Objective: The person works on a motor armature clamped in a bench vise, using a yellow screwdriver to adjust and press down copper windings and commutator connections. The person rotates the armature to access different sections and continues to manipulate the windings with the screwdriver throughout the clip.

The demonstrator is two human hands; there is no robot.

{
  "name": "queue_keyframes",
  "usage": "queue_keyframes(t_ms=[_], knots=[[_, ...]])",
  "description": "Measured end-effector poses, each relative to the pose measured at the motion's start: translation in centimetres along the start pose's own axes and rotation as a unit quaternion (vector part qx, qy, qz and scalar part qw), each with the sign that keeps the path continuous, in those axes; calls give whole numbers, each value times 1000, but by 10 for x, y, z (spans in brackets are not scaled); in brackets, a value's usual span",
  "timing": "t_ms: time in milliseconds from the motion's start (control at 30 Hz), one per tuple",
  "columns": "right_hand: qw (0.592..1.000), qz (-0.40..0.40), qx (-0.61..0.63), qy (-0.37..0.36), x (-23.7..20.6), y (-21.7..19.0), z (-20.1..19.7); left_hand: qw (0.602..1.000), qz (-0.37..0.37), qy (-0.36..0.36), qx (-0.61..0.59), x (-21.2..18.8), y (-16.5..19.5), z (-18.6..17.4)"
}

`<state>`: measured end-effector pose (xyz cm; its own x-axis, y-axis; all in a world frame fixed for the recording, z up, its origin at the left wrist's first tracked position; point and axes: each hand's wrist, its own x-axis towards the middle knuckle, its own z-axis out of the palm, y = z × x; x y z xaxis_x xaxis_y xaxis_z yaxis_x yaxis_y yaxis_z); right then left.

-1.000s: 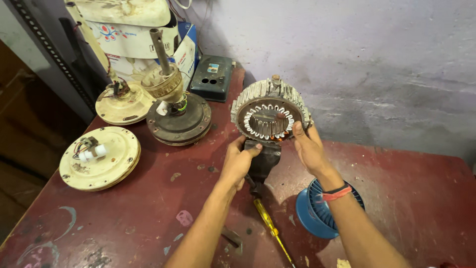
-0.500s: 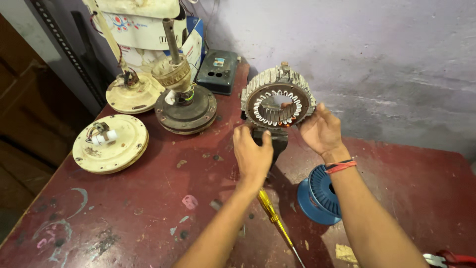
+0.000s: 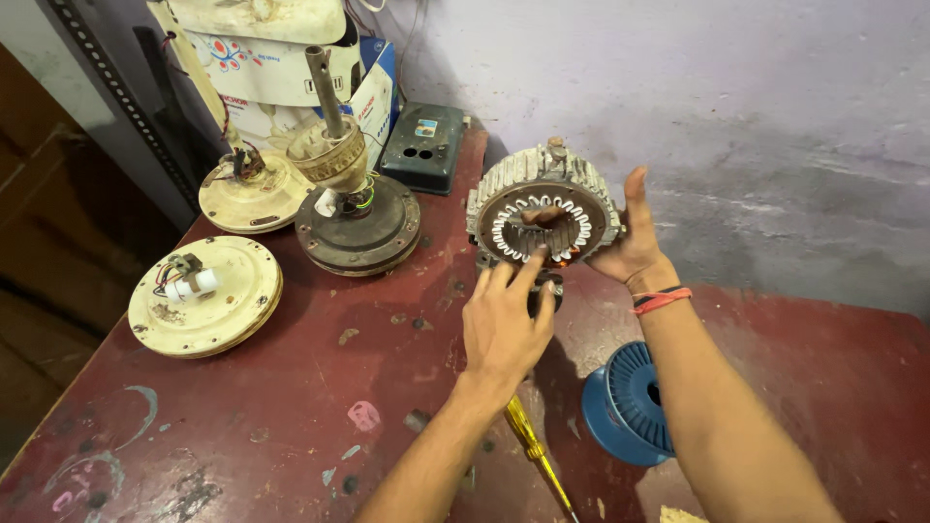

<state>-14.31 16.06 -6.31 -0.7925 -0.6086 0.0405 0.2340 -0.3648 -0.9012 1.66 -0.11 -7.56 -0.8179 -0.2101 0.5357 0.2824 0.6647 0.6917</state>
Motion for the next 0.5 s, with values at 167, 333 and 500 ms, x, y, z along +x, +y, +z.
queue_keyframes(t_ms=[167, 333, 500], knots=[[998, -47, 22, -21, -5, 15, -1, 997, 0, -58, 45, 1, 1, -7], [997, -58, 36, -41, -6, 25, -18, 996, 23, -56, 60, 1, 5, -9], [995, -64, 67, -32, -3, 36, -33, 996, 23, -59, 64, -2, 7, -10]])
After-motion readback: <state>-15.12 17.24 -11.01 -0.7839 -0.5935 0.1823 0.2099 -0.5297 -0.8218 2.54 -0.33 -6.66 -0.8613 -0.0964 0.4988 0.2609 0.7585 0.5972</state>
